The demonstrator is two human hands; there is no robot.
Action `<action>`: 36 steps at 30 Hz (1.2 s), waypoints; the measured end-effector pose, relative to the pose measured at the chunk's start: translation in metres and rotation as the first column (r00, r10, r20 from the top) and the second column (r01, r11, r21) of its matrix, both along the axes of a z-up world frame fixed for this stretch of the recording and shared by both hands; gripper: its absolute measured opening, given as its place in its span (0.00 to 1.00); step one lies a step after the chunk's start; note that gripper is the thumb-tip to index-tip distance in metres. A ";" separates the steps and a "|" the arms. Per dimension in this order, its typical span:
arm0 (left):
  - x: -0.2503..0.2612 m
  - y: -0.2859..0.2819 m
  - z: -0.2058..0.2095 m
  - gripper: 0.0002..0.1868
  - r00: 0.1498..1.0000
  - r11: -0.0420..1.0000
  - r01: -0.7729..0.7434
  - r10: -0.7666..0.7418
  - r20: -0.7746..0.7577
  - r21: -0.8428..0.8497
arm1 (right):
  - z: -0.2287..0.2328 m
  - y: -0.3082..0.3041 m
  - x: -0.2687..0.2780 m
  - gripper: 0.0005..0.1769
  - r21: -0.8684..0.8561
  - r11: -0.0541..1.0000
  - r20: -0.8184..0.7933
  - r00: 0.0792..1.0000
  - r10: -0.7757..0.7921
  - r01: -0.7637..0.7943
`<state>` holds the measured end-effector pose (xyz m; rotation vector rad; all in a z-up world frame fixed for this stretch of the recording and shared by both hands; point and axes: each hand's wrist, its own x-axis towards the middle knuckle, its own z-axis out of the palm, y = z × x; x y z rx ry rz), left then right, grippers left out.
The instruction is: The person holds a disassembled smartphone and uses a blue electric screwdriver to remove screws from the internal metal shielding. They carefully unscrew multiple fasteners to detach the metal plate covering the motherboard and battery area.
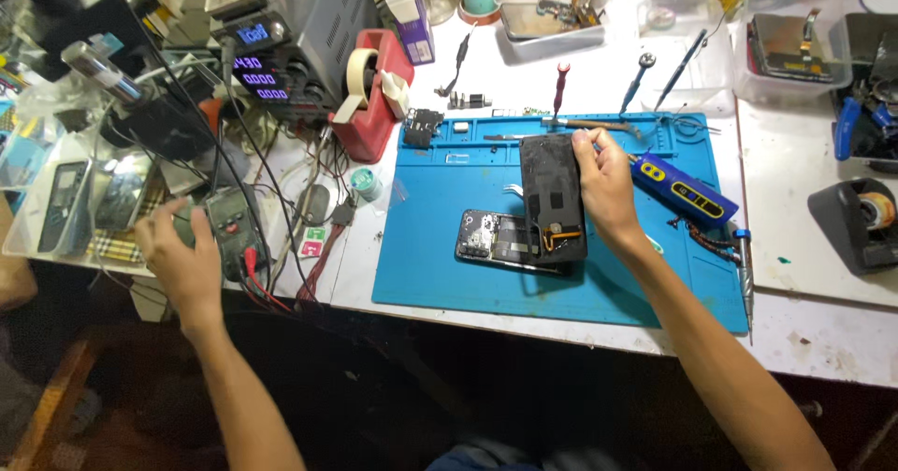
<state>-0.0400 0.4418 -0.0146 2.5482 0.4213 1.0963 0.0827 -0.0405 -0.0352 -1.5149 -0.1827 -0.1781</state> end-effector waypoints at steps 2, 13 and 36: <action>-0.004 0.032 -0.021 0.15 0.990 0.999 -0.035 0.037 -0.137 0.023 | 0.003 0.001 -0.001 0.13 0.007 1.000 -0.014 1.000 0.005 -0.005; 0.000 0.096 -0.045 0.26 0.887 0.997 0.062 -0.031 -0.460 0.053 | 0.005 -0.003 0.001 0.13 0.023 1.000 -0.127 0.992 -0.002 0.005; -0.004 0.104 -0.010 0.33 0.823 0.979 -0.128 0.015 -0.567 -0.160 | 0.004 -0.001 -0.001 0.14 0.012 1.000 -0.103 0.995 -0.017 0.018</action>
